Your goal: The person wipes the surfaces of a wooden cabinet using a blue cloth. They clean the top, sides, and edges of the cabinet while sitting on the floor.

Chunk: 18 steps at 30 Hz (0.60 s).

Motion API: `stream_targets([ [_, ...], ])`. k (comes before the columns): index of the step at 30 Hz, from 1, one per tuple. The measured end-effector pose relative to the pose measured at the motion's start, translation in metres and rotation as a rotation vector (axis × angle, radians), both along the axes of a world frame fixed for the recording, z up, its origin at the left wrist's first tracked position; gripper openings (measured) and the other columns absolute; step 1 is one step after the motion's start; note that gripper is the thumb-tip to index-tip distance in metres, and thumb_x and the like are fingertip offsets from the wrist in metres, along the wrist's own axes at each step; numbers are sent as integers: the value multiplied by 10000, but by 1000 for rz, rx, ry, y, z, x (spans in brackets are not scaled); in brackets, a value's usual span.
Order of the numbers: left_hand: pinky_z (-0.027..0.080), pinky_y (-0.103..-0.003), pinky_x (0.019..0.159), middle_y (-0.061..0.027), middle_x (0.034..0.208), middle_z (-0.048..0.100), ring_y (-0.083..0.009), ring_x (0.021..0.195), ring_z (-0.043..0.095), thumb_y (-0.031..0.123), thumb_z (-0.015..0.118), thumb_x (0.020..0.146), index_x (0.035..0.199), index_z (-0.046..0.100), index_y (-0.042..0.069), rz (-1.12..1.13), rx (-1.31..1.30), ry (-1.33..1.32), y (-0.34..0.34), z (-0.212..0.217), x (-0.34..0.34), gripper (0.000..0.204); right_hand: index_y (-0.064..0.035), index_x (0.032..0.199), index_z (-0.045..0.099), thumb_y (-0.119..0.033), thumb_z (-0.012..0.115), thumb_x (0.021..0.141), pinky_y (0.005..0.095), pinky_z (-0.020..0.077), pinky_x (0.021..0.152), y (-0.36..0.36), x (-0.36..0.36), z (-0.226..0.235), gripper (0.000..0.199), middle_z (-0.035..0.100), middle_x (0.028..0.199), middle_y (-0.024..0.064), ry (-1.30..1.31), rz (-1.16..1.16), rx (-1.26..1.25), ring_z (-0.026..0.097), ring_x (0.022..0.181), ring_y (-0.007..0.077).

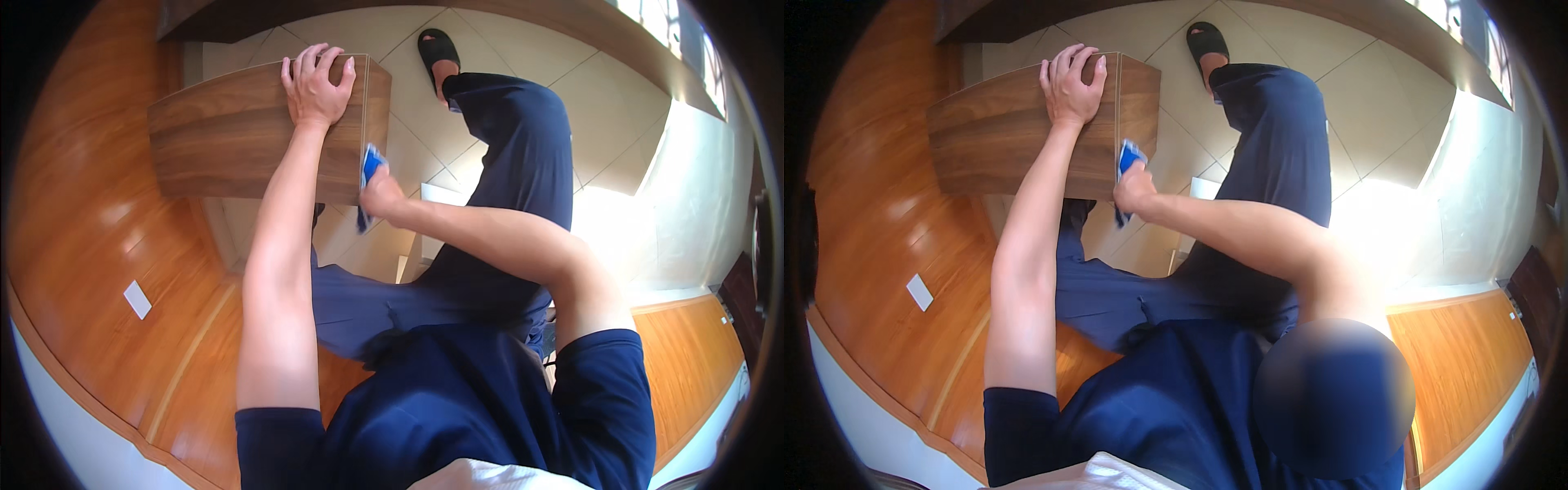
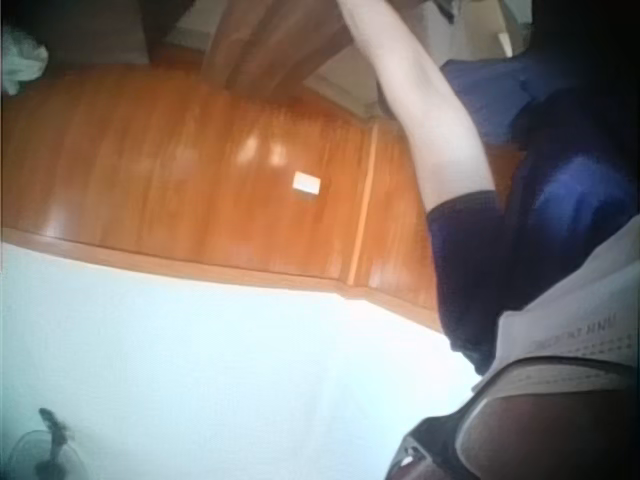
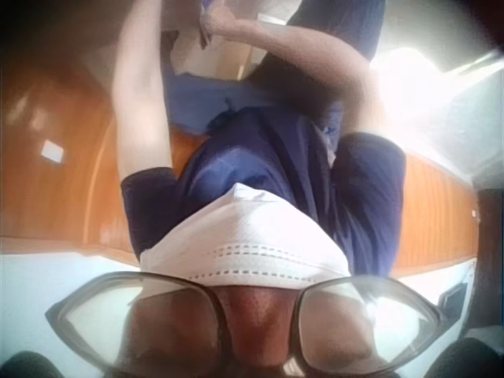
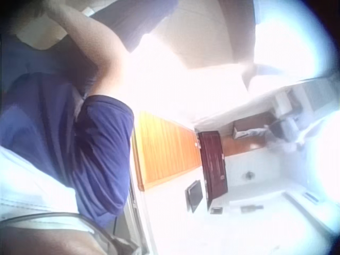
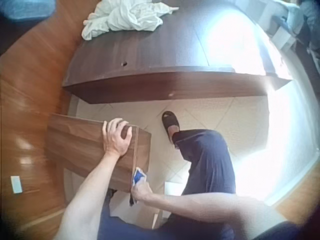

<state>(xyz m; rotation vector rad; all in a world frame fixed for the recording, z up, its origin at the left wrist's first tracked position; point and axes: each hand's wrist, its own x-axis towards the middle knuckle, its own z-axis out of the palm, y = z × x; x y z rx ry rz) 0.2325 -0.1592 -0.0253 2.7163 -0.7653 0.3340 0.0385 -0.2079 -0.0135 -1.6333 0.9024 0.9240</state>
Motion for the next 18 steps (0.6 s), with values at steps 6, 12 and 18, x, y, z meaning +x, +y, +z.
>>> stream_targets([
  [6,323,-514,1153,-120,1323,554,-305,1269,520,438,613,960,1229,636,149,-4,56,-135,-1,-6,1,396,119,983,634,-66,597,895,394,651,623,-35,8,33,208,697,992,216,62,89,513,754,803,323],
  [12,393,-487,1105,-181,1458,523,-359,1365,477,381,589,1000,1379,586,104,-66,-3,116,38,18,-51,469,68,1151,622,-129,608,875,425,642,675,-74,25,68,340,706,995,218,-334,379,277,749,834,326],
  [18,417,-418,1100,-143,1440,565,-275,1327,541,497,472,1056,1446,523,68,176,-523,923,74,54,-146,582,58,1259,596,-228,639,916,358,553,784,-95,22,48,449,704,1039,242,-744,191,-95,711,963,276],
])
